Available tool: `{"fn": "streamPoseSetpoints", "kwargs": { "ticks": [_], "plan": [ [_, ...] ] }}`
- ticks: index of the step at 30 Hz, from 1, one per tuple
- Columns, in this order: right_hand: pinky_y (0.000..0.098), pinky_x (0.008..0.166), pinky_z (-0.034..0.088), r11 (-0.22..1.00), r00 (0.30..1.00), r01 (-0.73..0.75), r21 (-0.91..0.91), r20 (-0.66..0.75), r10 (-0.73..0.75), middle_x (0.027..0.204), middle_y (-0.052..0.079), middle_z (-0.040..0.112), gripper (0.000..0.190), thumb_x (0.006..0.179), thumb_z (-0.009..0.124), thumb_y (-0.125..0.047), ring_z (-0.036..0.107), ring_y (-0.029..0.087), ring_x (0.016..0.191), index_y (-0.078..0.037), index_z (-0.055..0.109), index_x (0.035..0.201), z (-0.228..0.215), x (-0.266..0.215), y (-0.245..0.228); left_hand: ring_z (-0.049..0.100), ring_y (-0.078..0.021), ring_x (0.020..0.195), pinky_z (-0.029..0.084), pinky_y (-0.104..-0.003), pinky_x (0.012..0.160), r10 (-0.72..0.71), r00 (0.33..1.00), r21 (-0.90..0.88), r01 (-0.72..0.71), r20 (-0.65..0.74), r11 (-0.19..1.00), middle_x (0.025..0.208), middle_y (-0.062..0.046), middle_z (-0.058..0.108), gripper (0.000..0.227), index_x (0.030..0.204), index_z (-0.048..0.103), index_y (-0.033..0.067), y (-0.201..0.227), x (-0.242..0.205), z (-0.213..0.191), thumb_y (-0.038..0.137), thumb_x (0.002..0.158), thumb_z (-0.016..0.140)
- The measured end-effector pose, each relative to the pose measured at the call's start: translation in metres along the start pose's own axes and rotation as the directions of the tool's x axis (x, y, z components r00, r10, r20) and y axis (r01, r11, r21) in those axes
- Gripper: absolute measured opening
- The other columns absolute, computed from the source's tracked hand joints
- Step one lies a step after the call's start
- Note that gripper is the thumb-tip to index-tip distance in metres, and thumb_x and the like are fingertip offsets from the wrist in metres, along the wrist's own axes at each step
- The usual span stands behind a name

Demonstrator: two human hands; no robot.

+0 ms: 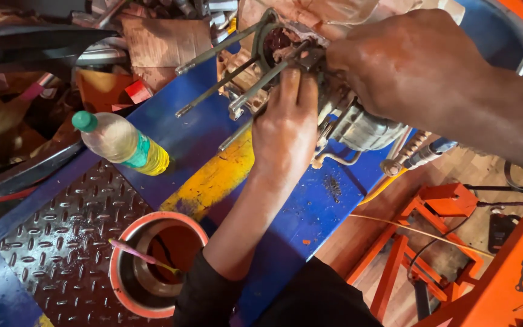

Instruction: The person works on a disassembled engine block clamped to a blue workbench. They use their hands to manipulate internal components, including a chain and valve springs, while occasionally using a tool to adjust parts within the cylinder head.

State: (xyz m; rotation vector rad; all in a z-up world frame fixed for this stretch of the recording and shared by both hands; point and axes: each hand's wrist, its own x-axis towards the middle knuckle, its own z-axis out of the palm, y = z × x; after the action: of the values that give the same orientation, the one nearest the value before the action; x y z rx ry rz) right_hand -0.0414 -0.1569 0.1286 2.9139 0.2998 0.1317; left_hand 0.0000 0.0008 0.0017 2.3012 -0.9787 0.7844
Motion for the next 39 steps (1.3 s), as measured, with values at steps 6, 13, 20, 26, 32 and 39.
{"fn": "streamPoseSetpoints", "kwargs": {
  "ticks": [6, 13, 20, 26, 32, 39],
  "plan": [
    [0.0442, 0.058, 0.055, 0.998, 0.975, 0.045, 0.046, -0.220, -0.034, 0.096, 0.009, 0.074, 0.047, 0.084, 0.066, -0.015, 0.072, 0.032, 0.080, -0.013, 0.071, 0.130, -0.005, -0.028, 0.015, 0.072, -0.0324, 0.113, 0.063, -0.035, 0.084, -0.044, 0.999, -0.097, 0.047, 0.029, 0.994, 0.137, -0.020, 0.059, 0.038, 0.127, 0.062, -0.0002, 0.004, 0.005, 0.010, -0.001, 0.090, 0.064],
    [0.0428, 0.060, 0.055, 0.996, 0.984, -0.008, 0.085, -0.175, 0.023, 0.083, 0.007, 0.072, 0.029, 0.090, 0.065, -0.011, 0.071, 0.029, 0.074, -0.020, 0.075, 0.115, -0.002, -0.033, 0.018, 0.070, -0.0351, 0.120, 0.062, -0.035, 0.092, -0.040, 0.999, -0.166, 0.037, -0.017, 0.985, 0.143, -0.022, 0.056, 0.048, 0.140, 0.057, -0.0020, -0.001, -0.001, 0.014, -0.001, 0.092, 0.063],
    [0.0447, 0.061, 0.056, 0.995, 0.995, -0.097, -0.009, -0.028, 0.097, 0.080, 0.008, 0.074, 0.022, 0.092, 0.067, -0.023, 0.072, 0.030, 0.071, -0.024, 0.077, 0.111, -0.008, -0.019, 0.009, 0.072, -0.0271, 0.107, 0.062, -0.032, 0.085, 0.049, 0.999, -0.063, -0.049, -0.009, 0.997, 0.143, -0.019, 0.056, 0.047, 0.135, 0.060, -0.0008, -0.010, -0.002, 0.001, 0.002, 0.089, 0.066],
    [0.0458, 0.065, 0.057, 0.991, 0.989, -0.135, -0.016, 0.062, 0.135, 0.076, 0.007, 0.073, 0.024, 0.092, 0.067, -0.027, 0.071, 0.031, 0.070, -0.024, 0.077, 0.114, -0.013, -0.015, -0.001, 0.073, -0.0231, 0.104, 0.062, -0.032, 0.082, 0.057, 0.998, 0.013, -0.057, 0.002, 0.998, 0.143, -0.016, 0.058, 0.038, 0.131, 0.062, 0.0037, -0.017, -0.013, -0.006, 0.006, 0.093, 0.066],
    [0.0428, 0.065, 0.056, 0.991, 0.987, -0.131, 0.014, 0.100, 0.129, 0.075, 0.006, 0.073, 0.027, 0.093, 0.069, -0.025, 0.071, 0.029, 0.068, -0.026, 0.077, 0.119, -0.026, -0.012, -0.022, 0.071, -0.0267, 0.116, 0.062, -0.035, 0.092, 0.044, 0.998, -0.052, -0.046, -0.037, 0.998, 0.146, -0.017, 0.056, 0.048, 0.143, 0.056, 0.0037, -0.032, -0.020, -0.025, 0.007, 0.096, 0.066],
    [0.0417, 0.060, 0.054, 0.984, 0.997, -0.072, 0.164, 0.025, 0.069, 0.078, 0.005, 0.074, 0.029, 0.090, 0.070, -0.021, 0.070, 0.027, 0.064, -0.025, 0.078, 0.117, -0.029, -0.020, -0.025, 0.066, -0.0306, 0.129, 0.057, -0.033, 0.102, -0.012, 1.000, -0.260, 0.007, -0.018, 0.965, 0.152, -0.017, 0.054, 0.060, 0.152, 0.049, 0.0039, -0.033, -0.019, -0.030, 0.003, 0.094, 0.064]
  ]
}}
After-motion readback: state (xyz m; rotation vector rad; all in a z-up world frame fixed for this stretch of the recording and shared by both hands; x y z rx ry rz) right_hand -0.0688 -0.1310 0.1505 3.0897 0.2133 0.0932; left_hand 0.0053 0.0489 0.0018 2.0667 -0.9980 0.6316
